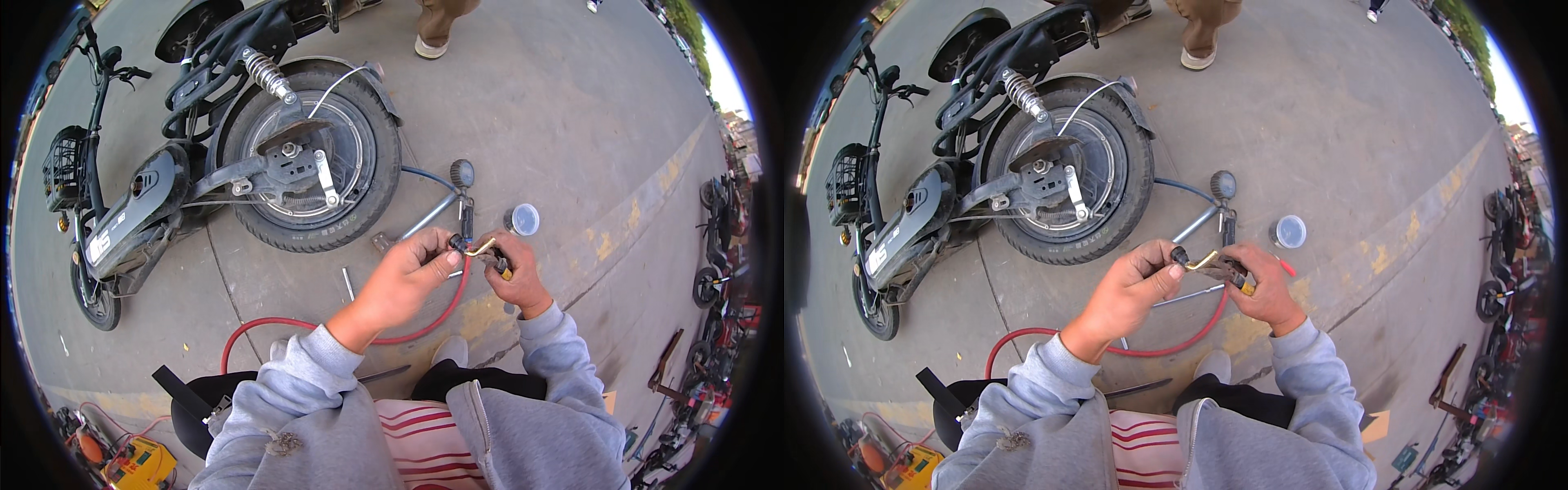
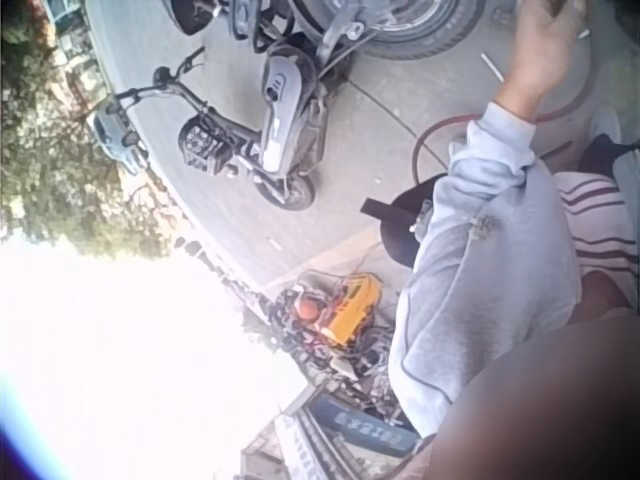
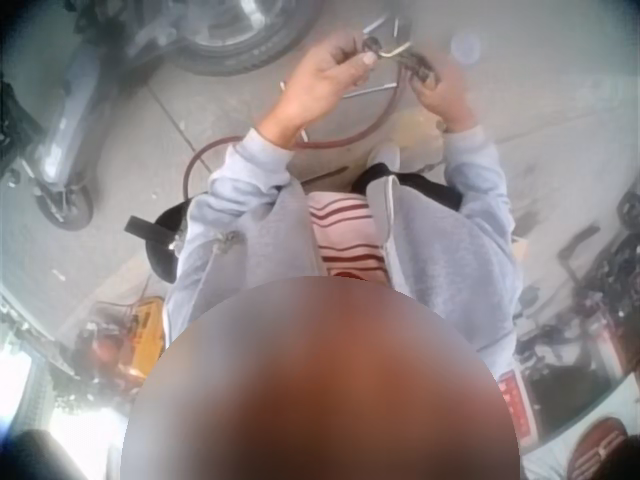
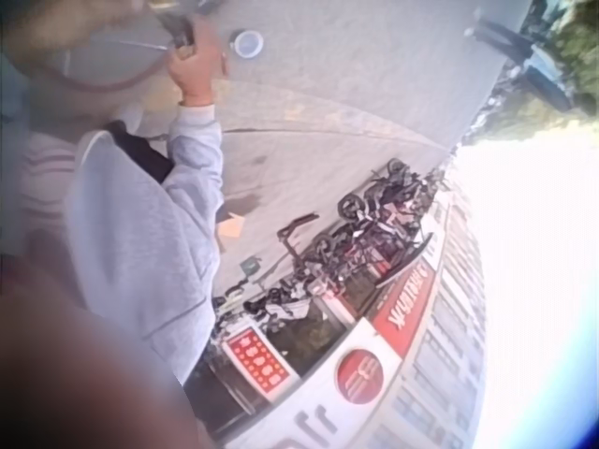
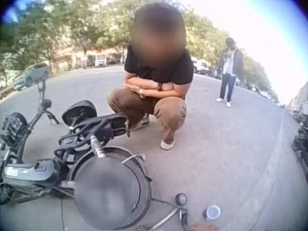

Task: The person works on the rear wheel and brake assembly of an electric scooter, using a screwdriver and pliers to adjust components. They retrieve a small container from a red toolbox, apply a substance to the brake area, and continue adjusting the mechanism with hand tools.

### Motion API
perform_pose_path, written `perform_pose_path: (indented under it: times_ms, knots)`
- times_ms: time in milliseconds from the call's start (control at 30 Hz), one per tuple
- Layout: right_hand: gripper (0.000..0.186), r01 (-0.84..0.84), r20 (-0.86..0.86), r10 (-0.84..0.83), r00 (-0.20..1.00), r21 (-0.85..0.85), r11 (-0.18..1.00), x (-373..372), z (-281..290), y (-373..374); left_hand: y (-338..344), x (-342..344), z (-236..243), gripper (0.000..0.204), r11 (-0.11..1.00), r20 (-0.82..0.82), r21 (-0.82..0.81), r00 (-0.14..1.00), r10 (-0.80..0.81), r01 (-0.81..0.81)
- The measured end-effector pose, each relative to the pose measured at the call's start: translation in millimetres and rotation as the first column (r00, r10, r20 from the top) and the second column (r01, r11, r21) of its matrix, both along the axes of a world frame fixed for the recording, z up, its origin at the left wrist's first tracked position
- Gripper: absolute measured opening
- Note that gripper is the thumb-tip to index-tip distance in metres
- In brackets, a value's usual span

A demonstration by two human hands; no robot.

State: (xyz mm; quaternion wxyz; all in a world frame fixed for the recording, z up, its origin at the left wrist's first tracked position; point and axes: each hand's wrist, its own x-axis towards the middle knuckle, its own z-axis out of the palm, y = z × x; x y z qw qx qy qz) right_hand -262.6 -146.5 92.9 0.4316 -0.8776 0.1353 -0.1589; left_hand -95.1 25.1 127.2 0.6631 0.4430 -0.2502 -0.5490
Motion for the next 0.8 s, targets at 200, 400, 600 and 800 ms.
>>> perform_pose_path:
  times_ms: [200,400,600,800]
  knots:
    - [0.033,0.028,-0.011,-0.027,1.000,0.094,0.995,0.5,1.4,5.0,0.1,3.3,-0.6,0.015,1.000,0.018,0.000,0.999,-0.027,0.027]
    - [0.039,-0.011,0.017,0.015,1.000,-0.203,0.979,2.1,16.6,-2.5,6.1,24.7,-2.9,0.024,0.993,0.147,0.115,0.989,-0.025,0.008]
    - [0.044,-0.004,0.080,0.056,0.995,-0.542,0.840,5.8,34.0,-8.6,9.5,34.6,-1.5,0.031,0.984,0.452,0.157,0.880,-0.142,0.078]
    - [0.045,0.048,0.150,0.058,0.987,-0.621,0.782,7.0,33.0,-10.2,7.3,29.9,-7.6,0.031,0.990,0.455,0.117,0.881,-0.129,0.085]
